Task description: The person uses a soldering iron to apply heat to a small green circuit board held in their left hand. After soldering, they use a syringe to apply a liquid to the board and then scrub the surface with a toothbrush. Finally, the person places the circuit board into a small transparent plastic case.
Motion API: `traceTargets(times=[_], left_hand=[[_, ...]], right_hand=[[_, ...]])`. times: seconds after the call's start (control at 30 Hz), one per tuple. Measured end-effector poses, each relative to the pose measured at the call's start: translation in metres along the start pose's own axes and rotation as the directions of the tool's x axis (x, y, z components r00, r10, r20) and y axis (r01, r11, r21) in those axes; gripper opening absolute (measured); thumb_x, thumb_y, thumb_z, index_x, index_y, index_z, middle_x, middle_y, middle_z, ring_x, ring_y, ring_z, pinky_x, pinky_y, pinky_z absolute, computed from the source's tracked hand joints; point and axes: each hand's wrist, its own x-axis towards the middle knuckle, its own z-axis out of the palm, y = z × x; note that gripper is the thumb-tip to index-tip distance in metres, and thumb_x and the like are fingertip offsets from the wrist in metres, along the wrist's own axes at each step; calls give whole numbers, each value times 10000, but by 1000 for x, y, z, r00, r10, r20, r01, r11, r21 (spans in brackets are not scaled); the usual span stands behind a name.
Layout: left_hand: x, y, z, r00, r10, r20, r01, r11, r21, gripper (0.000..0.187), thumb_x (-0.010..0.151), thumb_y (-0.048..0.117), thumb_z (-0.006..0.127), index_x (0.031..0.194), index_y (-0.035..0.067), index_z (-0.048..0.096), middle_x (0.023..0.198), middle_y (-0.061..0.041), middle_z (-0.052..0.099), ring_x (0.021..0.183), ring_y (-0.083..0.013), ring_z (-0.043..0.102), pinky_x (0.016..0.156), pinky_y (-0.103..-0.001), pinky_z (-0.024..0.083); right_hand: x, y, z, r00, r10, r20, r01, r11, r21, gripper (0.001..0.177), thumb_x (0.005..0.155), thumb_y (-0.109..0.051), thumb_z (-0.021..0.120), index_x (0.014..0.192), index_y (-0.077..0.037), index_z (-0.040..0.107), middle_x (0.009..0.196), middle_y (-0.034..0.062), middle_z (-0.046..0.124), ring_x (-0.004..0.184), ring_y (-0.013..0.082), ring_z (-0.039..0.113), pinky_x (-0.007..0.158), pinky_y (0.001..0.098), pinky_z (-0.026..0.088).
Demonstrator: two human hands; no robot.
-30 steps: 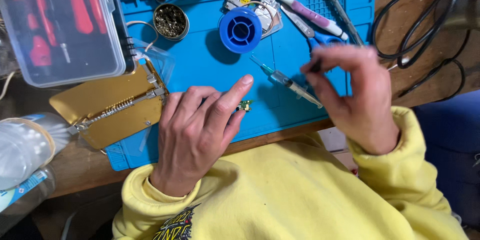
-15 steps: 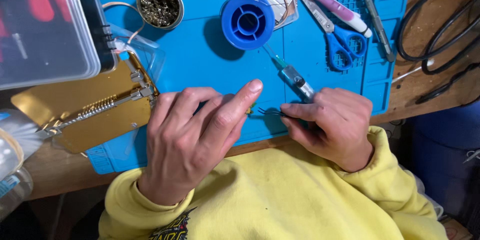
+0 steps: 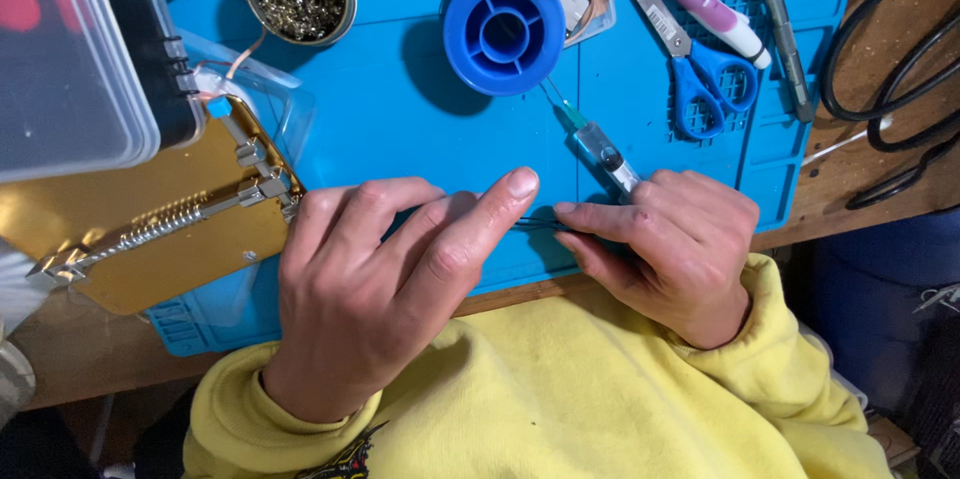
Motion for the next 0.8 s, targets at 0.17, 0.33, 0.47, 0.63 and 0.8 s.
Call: traceTargets(times=[0.17,0.33,0.47,0.63,0.8], left_hand=[[-1,0,2,1000,0,-6,0,1000,8,312,1048,131,763,1286,192,570,860,70,694,868,-161,655,708,-342,417],[-1,0,3,1000,-4,-4,4,1000,13,301,1048,140,760,1278,196,576,864,67,689,865,-163,655,698,-344,417],[-1,0,3,1000,-5,2,5,1000,11,288,1050,156,755,1276,191,580,858,65,683,861,-163,652,697,-346,415],[-1,0,2,1000,-10,5,10,1000,4,269,1052,161,736,1274,190,587,863,65,684,863,-168,651,698,-350,412],[0,0,3,1000,-6,9,6,1000,23,272,1058,164,740,1274,194,577,854,77,682,857,-158,648,696,-342,402]], right_hand=[[-1,0,1,1000,9,6,-9,1000,-27,161,913,-267,658,913,-119,722,571,30,442,482,223,383,477,364,262],[-1,0,1,1000,4,4,-4,999,-33,166,914,-268,654,902,-117,721,571,31,441,481,222,380,474,365,258],[0,1,1,1000,-4,11,4,1000,-26,174,912,-267,649,887,-111,721,573,34,450,481,231,383,475,372,252],[0,1,1,1000,-2,16,2,1000,-27,174,911,-264,651,874,-108,719,566,36,432,477,236,373,474,377,239],[-2,2,2,1000,-2,10,3,1000,-24,182,916,-265,637,876,-109,722,562,35,417,474,238,364,472,380,237]])
